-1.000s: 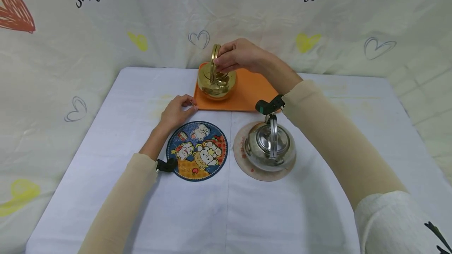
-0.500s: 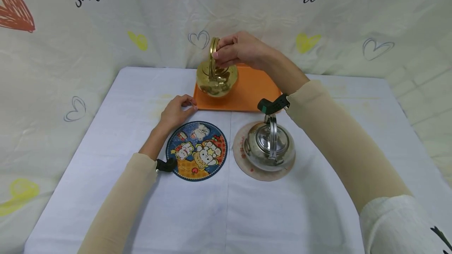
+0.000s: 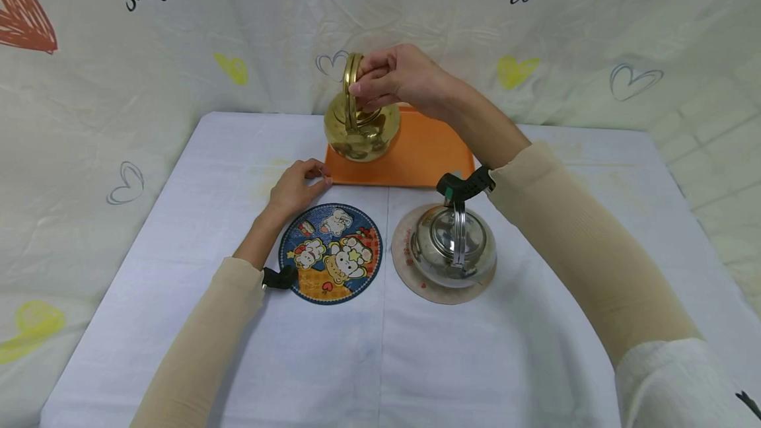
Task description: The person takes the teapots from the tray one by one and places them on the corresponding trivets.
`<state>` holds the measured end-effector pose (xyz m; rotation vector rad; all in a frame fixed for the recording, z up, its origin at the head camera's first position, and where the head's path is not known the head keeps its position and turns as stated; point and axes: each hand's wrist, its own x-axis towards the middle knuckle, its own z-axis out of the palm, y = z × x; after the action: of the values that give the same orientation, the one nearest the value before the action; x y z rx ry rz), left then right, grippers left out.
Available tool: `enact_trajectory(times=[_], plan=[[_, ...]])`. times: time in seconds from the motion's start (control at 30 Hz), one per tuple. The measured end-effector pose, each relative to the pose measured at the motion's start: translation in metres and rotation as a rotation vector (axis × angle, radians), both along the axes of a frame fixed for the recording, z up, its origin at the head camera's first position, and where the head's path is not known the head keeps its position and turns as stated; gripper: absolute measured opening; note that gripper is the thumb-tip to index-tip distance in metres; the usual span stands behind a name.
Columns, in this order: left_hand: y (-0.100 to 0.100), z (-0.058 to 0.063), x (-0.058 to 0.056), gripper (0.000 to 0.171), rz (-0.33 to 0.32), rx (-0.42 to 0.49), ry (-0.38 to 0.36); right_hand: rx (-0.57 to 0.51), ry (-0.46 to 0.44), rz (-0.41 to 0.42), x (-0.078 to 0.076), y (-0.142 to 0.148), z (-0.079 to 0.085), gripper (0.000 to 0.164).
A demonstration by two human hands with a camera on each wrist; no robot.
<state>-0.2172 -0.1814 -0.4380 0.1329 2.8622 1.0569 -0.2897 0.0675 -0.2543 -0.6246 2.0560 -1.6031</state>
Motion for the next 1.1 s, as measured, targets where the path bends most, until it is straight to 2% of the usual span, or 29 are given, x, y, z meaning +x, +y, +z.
enact_trajectory(times=[0.33,0.53,0.77,1.1], plan=[[0.002,0.003,-0.001,0.031,-0.002,-0.002,0.003,-0.008,0.064,0.010,0.013,0.000,0.005,0.008],[0.001,0.004,-0.001,0.031,0.000,-0.007,-0.006,-0.022,0.069,0.005,0.020,-0.001,0.007,0.008],[0.000,0.001,0.000,0.030,-0.002,-0.002,-0.001,-0.010,0.086,0.007,0.030,-0.001,0.007,0.010],[-0.002,-0.006,-0.003,0.031,-0.020,-0.007,0.020,-0.068,0.076,0.039,0.043,0.002,0.007,0.006]])
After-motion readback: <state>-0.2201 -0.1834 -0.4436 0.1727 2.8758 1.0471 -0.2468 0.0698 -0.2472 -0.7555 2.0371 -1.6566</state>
